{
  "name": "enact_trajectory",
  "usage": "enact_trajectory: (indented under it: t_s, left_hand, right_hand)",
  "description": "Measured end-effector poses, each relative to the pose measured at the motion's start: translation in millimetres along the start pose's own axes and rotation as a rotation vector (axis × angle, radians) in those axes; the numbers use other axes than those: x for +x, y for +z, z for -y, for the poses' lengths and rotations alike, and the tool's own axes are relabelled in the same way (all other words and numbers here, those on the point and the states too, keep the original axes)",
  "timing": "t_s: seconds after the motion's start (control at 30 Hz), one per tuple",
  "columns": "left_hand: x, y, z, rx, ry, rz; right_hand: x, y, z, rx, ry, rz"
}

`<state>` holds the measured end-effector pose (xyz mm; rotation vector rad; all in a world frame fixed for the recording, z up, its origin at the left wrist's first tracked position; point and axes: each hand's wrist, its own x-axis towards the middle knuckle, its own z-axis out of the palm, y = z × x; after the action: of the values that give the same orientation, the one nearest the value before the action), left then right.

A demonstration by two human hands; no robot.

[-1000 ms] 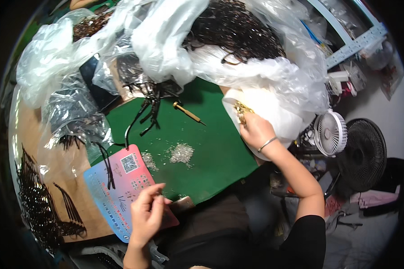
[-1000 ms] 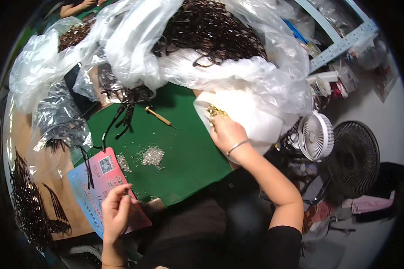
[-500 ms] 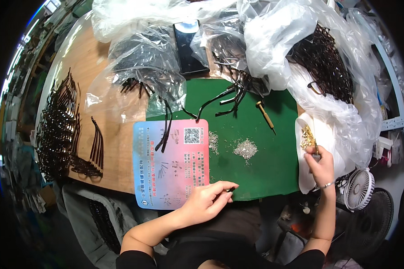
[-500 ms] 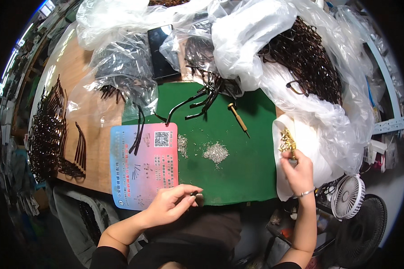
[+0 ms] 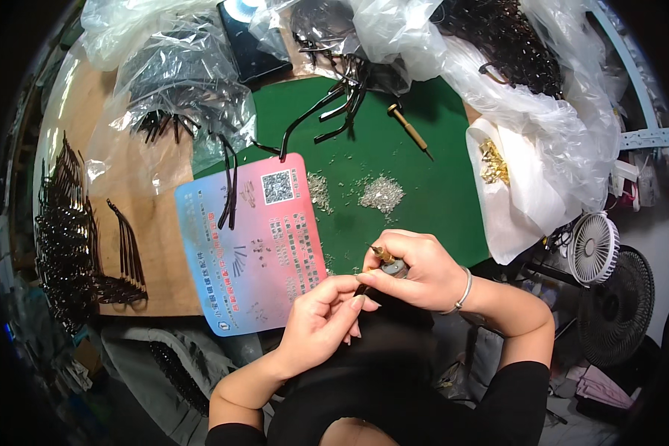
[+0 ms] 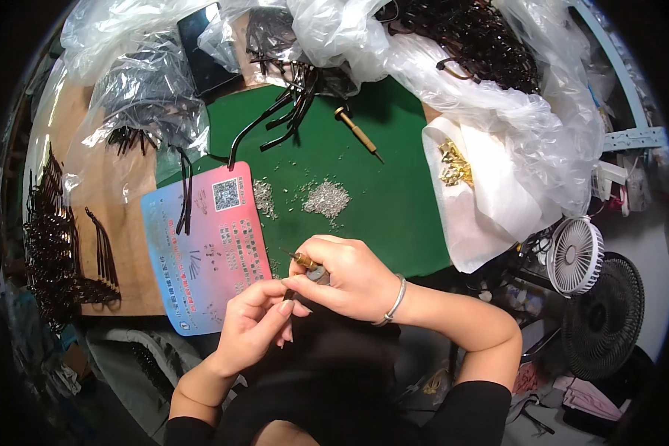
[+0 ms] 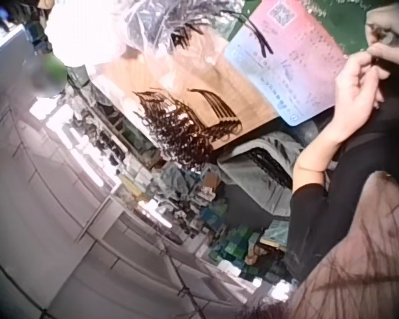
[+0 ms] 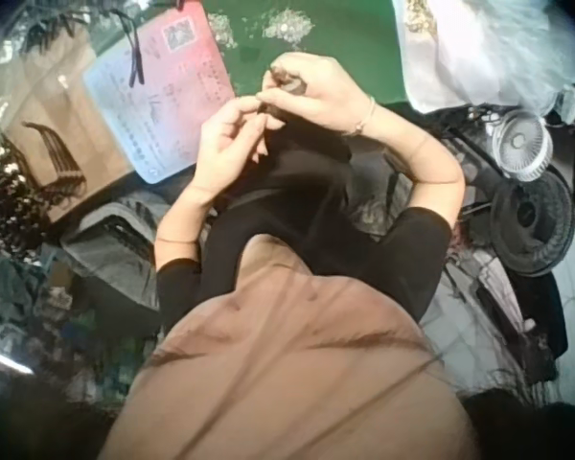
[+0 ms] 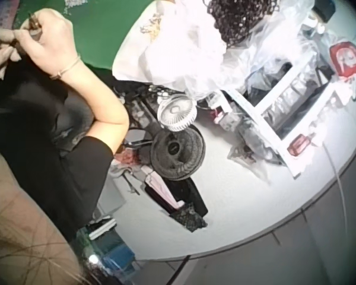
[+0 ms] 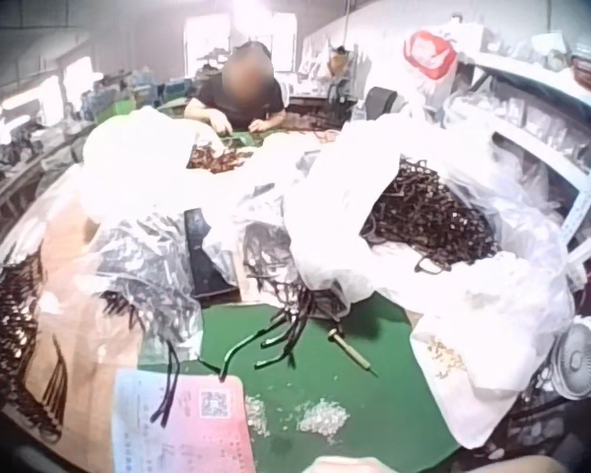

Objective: The person assembles eyeglasses by inserting small metal screws into the hinge area of the frames using a screwdriver. They repeatedly pick up frames, tighten the screws, and place the finished glasses aside.

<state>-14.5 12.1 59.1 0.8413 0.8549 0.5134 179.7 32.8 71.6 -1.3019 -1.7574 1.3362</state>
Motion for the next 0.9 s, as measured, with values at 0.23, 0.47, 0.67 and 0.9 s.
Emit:
enact_trajectory:
  t_s: [0.23,0.47,0.67,0.9]
  left_hand:
    - [5.9,-4.4,9.6,-0.099,0.014,0.016]
    - [8.9,-5.7,8.9,0.001,0.048,0.086]
    - [1.9,-5.0,25.3,0.102,0.039,0.085]
    - [4.7,-11.9,28.2,0.328,0.119,-0.032]
  right_hand:
    - [-10.1,12.6,-7.3,0.024,-0.035,-0.084]
    - [1.9,-7.6,-19.8,0.670,0.525,0.290]
    - [-8.7,4.2,-33.1,0.489,0.466,0.308]
    - [-36.3,-7.2,-36.4,-0.044,0.327,0.097]
